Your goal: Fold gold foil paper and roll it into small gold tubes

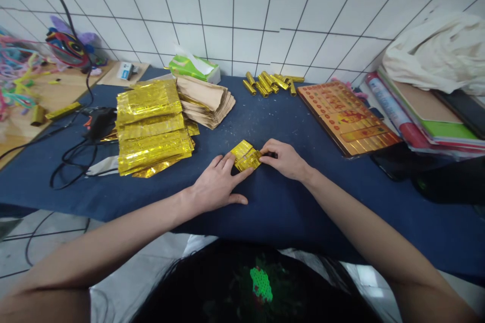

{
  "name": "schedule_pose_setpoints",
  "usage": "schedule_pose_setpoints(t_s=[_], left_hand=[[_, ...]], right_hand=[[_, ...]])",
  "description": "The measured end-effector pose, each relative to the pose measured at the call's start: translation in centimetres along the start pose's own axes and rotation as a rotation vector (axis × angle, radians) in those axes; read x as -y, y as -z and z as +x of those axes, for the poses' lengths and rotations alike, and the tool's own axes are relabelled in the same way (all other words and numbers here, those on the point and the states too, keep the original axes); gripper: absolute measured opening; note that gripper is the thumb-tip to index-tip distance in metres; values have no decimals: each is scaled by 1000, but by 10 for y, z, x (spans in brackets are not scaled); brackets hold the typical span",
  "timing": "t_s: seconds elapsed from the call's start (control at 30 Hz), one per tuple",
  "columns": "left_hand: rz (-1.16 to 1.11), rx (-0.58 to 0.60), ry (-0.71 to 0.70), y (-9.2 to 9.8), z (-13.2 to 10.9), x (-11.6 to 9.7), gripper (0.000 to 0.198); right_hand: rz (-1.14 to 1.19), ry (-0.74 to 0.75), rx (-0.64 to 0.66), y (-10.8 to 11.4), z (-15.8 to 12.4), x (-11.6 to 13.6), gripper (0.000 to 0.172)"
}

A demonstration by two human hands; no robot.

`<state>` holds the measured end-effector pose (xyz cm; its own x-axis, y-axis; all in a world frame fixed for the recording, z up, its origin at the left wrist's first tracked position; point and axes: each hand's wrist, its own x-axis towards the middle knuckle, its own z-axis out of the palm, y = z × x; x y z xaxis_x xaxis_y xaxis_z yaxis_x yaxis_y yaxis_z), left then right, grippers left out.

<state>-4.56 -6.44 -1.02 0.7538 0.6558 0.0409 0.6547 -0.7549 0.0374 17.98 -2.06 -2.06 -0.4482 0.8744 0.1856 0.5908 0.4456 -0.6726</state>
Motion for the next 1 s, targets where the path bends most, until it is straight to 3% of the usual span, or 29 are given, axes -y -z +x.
schedule_pose_setpoints(t_s=[0.3, 0.47, 1.0], left_hand=[[16, 50, 1, -3, -5, -3, 74], [13, 55, 1, -5, -6, -2, 74], [28, 62, -29, -4, -6, -4, 71]], right_hand=[[402, -26, -50, -3, 0, 4, 7], [391, -6, -20, -3, -2, 12, 8], [211, -298, -101, -22, 2, 5, 8]])
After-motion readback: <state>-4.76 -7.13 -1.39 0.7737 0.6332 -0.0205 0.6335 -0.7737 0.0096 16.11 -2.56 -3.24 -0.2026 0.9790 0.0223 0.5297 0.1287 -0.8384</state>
